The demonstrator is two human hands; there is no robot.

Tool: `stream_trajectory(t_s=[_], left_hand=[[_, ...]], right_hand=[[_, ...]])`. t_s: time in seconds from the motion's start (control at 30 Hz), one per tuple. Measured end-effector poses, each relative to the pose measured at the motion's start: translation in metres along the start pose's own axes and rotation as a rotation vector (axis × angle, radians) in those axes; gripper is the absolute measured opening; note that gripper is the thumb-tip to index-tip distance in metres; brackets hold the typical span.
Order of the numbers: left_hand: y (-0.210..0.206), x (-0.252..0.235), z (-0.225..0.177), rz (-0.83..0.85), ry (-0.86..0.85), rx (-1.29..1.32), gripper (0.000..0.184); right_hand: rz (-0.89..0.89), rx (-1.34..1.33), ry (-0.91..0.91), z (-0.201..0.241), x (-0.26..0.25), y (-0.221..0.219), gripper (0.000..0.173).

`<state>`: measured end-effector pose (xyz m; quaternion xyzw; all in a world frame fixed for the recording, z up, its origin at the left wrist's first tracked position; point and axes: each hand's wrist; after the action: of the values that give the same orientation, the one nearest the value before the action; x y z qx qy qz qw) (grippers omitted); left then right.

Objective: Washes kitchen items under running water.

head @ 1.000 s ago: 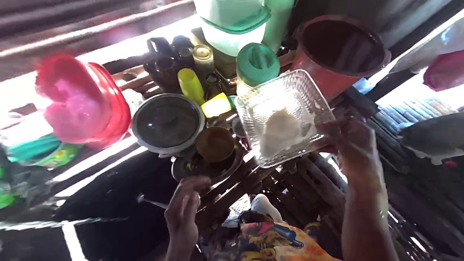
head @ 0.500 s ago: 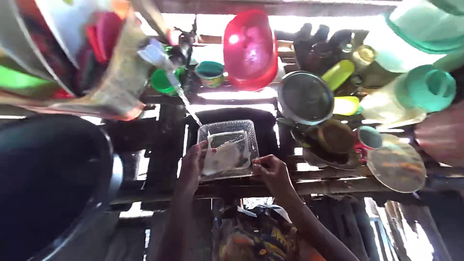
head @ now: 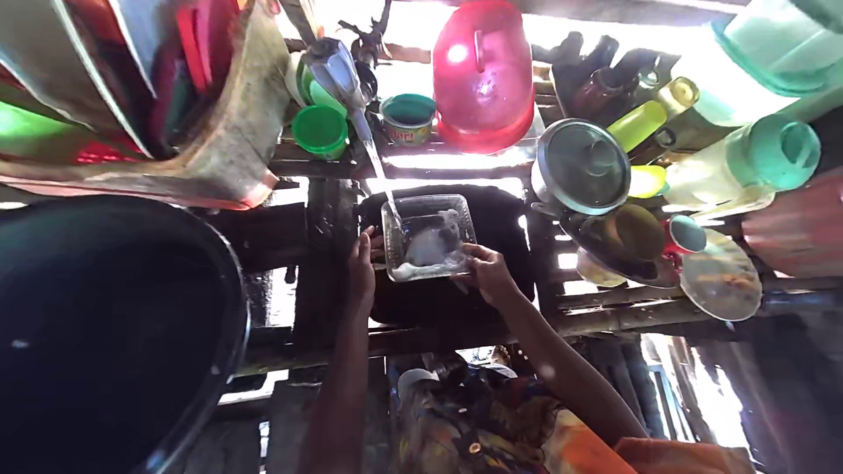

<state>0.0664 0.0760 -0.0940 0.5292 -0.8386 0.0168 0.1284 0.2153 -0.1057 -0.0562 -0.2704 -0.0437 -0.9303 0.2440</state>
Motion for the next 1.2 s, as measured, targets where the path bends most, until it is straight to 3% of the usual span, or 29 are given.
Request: stream_trajectory(t_s=[0.3,0.47,0.53,0.67,0.77,0.87,0.97,1.07,1.2], left_hand=[[0.007,0.009,-0.004,0.170,0.065,0.113,0.074],[0.011,0.012,0.008,0.047,-0.007,0.096,0.073],[0.010,0.014,0.001,0.015,0.034,0.119,0.075],[0.008,0.017,-0.013,0.107,0.129,0.128,0.076],[0.003,0.014,-0.010,0.119,0.118,0.109,0.075],[0.003,0.016,-0.008,0.072,0.103,0.064,0.074],[0.006,0.015,-0.004,0.046,0.116,0.077,0.074],[0.006,0.016,-0.008,0.072,0.149,0.115,0.071],[0.002,0.020,-0.011,0.093,0.148,0.063,0.072]], right_hand=[[-0.128,-0.145,-0.096,-0.017,-0.010,-0.005,0.038],[0.015,-0.125,-0.160,-0.012,0.005,-0.018,0.031],[0.041,-0.070,-0.200,-0.007,0.012,-0.008,0.038],[-0.031,0.020,-0.148,0.001,-0.008,0.017,0.041],[-0.048,-0.051,-0.096,-0.006,-0.029,0.007,0.042],[-0.024,-0.112,-0.160,-0.013,-0.019,-0.012,0.041],[0.022,-0.074,-0.202,-0.023,-0.012,0.008,0.042],[-0.033,0.001,-0.186,-0.018,-0.017,0.033,0.040],[-0.095,-0.030,-0.185,-0.013,-0.030,0.021,0.044]])
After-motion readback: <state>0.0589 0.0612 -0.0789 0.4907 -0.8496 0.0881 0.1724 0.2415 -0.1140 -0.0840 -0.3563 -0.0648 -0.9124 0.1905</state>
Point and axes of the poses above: each hand's wrist, its own x-axis away from the middle knuckle, its own y-axis out of the back of the hand, z = x × y, and after that the axes turned 10 degrees about -z, right-handed
